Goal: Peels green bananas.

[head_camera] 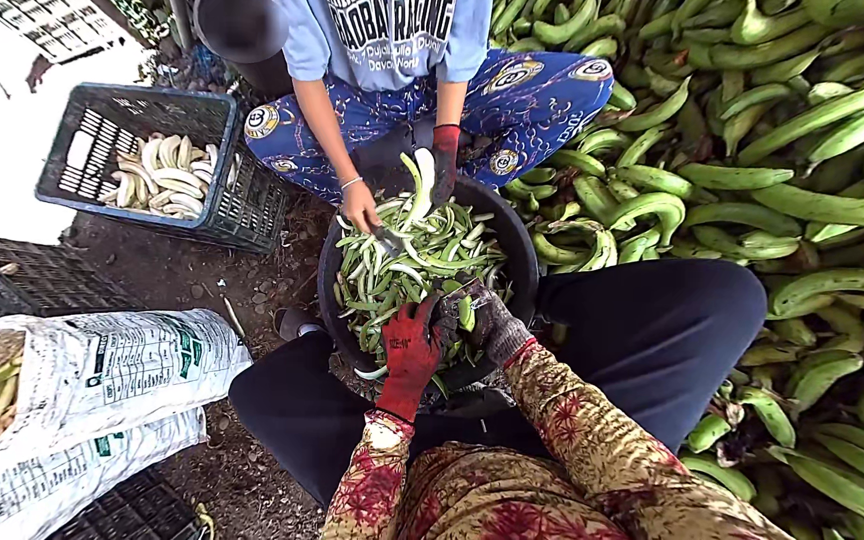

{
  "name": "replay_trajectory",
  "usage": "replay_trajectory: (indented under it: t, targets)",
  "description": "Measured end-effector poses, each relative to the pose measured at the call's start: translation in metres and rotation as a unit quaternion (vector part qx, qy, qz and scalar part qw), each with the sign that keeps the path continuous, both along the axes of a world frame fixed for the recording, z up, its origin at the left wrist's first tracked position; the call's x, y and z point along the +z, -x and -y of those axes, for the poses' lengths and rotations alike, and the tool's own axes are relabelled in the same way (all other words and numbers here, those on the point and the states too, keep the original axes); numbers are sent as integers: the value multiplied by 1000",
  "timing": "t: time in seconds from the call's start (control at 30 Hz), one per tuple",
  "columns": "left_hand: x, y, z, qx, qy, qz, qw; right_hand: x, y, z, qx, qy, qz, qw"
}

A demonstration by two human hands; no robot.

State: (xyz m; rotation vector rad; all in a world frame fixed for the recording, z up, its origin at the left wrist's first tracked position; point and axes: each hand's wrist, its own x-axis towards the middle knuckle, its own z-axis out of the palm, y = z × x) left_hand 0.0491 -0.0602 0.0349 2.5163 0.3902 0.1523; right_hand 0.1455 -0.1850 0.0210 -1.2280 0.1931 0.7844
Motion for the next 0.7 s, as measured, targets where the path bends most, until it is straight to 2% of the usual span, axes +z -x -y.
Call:
replay_trajectory:
  t: [0.13,0.27,0.33,0.43,0.53,0.63,0.7]
  targets:
    - [0,-10,2,49,31,-25,998,12,1,-8,-61,-14,-28,998]
    - [-1,-25,-5,85,74,-51,992,11,0,-3,2,89,61,994]
    - [-2,-32,-12,97,98,-80,987,17,-2,2,30,99,71,992]
    - [-13,-36,-32,130,98,-91,982,26,-5,8,85,67,65,992]
    - [0,-32,-38,118,140,-73,980,22,-18,13,63,10,11,998]
    - [16,-19,-29,105,280,-21,954,20,-30,12,25,-72,-51,996]
    - [22,-8,-20,92,444,-21,891,24,-36,12,-4,-112,-53,992]
